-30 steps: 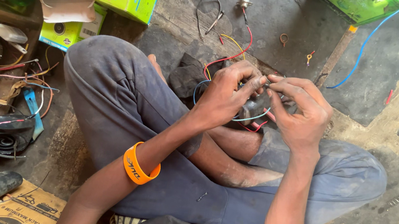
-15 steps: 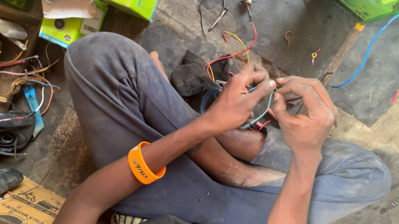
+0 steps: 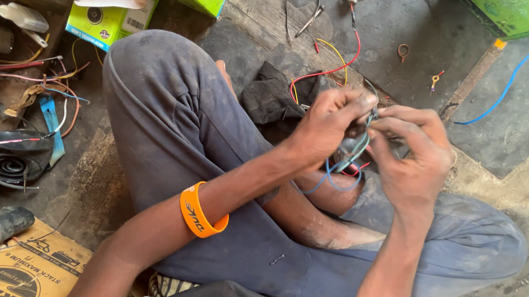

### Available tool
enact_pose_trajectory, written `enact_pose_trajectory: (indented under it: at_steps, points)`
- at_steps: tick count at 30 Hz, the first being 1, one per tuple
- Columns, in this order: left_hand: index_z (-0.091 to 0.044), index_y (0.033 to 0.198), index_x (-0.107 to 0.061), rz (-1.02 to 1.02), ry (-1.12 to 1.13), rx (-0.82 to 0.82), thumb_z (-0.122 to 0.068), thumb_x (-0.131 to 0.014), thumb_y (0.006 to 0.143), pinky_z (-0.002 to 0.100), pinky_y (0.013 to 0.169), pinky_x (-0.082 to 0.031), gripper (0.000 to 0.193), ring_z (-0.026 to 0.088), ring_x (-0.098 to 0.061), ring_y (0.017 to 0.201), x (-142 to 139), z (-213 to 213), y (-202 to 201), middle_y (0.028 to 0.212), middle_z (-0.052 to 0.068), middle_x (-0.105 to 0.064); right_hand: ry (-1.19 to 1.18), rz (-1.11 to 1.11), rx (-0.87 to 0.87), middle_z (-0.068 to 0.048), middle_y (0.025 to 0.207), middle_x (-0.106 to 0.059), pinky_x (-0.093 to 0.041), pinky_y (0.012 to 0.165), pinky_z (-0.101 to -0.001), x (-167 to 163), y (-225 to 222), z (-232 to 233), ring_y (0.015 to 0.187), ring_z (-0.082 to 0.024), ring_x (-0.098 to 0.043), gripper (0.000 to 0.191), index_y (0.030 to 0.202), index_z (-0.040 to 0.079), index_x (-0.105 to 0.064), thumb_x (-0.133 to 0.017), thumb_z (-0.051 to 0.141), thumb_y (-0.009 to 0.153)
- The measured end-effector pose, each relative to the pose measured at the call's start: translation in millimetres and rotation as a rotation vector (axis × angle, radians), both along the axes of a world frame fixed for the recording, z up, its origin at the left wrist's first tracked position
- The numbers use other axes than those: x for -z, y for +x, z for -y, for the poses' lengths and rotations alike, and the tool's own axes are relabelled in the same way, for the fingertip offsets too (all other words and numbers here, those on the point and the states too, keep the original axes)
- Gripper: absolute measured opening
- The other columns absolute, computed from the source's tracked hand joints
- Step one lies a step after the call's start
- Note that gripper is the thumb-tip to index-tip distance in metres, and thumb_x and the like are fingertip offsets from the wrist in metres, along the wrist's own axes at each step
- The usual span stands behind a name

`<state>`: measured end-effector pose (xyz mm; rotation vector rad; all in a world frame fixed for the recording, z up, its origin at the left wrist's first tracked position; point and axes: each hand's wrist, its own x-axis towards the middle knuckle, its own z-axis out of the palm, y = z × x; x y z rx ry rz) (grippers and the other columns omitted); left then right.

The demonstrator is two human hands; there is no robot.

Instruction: The person sits on the floor and connects multiple colored wires to a small cylindrical electrical device. They strip wire ends, twist them together, and secure connections by hand, occasionally adjusting the device and wires.

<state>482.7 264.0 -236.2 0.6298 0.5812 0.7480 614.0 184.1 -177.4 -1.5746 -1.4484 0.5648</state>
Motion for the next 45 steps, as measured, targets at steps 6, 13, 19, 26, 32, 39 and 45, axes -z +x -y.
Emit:
enact_pose_trajectory:
  at_steps: [6, 13, 19, 26, 32, 39, 45]
  points:
    - [0.001, 0.083, -0.055, -0.166, 0.665, 0.067, -0.023, -0.054, 0.116, 0.027, 0.089, -0.044, 0.041, 0.008, -0.049, 0.092, -29, -12, -15, 0.099, 0.002, -0.048, 0.14, -0.496, 0.024, -0.012, 0.12, -0.062, -0.059, 0.101, -0.0289, -1, 7, 1, 0.109, -0.016, -0.068, 0.028, 0.113, -0.004, -0.062, -0.074, -0.02, 0.094]
    - [0.002, 0.1, -0.058, -0.125, 0.534, 0.157, -0.025, -0.054, 0.11, 0.027, 0.082, -0.047, 0.029, 0.008, -0.049, 0.09, -57, -8, -23, 0.105, 0.001, -0.046, 0.126, -0.586, -0.057, -0.014, 0.124, -0.063, -0.055, 0.109, -0.0299, -8, 12, 12, 0.117, -0.017, -0.065, 0.04, 0.123, -0.006, -0.059, -0.078, -0.019, 0.09]
    - [0.002, 0.095, -0.059, -0.184, 0.65, 0.156, -0.028, -0.053, 0.114, 0.03, 0.088, -0.046, 0.036, 0.01, -0.049, 0.092, -61, -9, -26, 0.101, 0.003, -0.047, 0.041, -0.497, 0.022, -0.015, 0.117, -0.066, -0.059, 0.096, -0.028, -10, 11, 17, 0.109, -0.017, -0.068, 0.024, 0.113, -0.008, -0.066, -0.076, -0.017, 0.093]
    - [-0.001, 0.097, -0.067, -0.401, 0.775, 0.11, -0.027, -0.067, 0.101, 0.03, 0.078, -0.047, 0.026, 0.014, -0.057, 0.091, -79, -4, -31, 0.102, 0.005, -0.053, 0.147, -0.274, 0.067, -0.017, 0.102, -0.07, -0.06, 0.083, -0.0262, -12, 8, 13, 0.097, -0.019, -0.071, 0.019, 0.101, -0.007, -0.07, -0.079, -0.02, 0.09]
    - [-0.004, 0.098, -0.068, -0.462, 0.788, 0.078, -0.017, -0.077, 0.088, 0.03, 0.077, -0.055, 0.018, 0.013, -0.064, 0.091, -88, -9, -30, 0.105, 0.004, -0.058, 0.201, -0.156, 0.112, -0.017, 0.098, -0.07, -0.058, 0.08, -0.0273, -17, 1, 16, 0.093, -0.02, -0.071, 0.025, 0.093, -0.004, -0.065, -0.082, -0.022, 0.089]
    - [-0.003, 0.103, -0.071, -0.43, 0.766, 0.178, -0.01, -0.074, 0.091, 0.03, 0.079, -0.051, 0.014, 0.015, -0.061, 0.093, -87, -17, -40, 0.105, 0.005, -0.058, 0.17, -0.242, 0.049, -0.018, 0.105, -0.069, -0.06, 0.089, -0.0297, -18, -1, 16, 0.101, -0.02, -0.07, 0.029, 0.101, -0.004, -0.06, -0.081, -0.022, 0.093]
    - [-0.001, 0.107, -0.065, -0.424, 0.799, 0.194, -0.009, -0.07, 0.094, 0.029, 0.083, -0.053, 0.016, 0.014, -0.061, 0.097, -80, -18, -39, 0.11, 0.006, -0.056, 0.073, -0.367, -0.009, -0.017, 0.113, -0.068, -0.059, 0.094, -0.0291, -22, 2, 16, 0.105, -0.018, -0.068, 0.028, 0.106, -0.007, -0.06, -0.078, -0.021, 0.09]
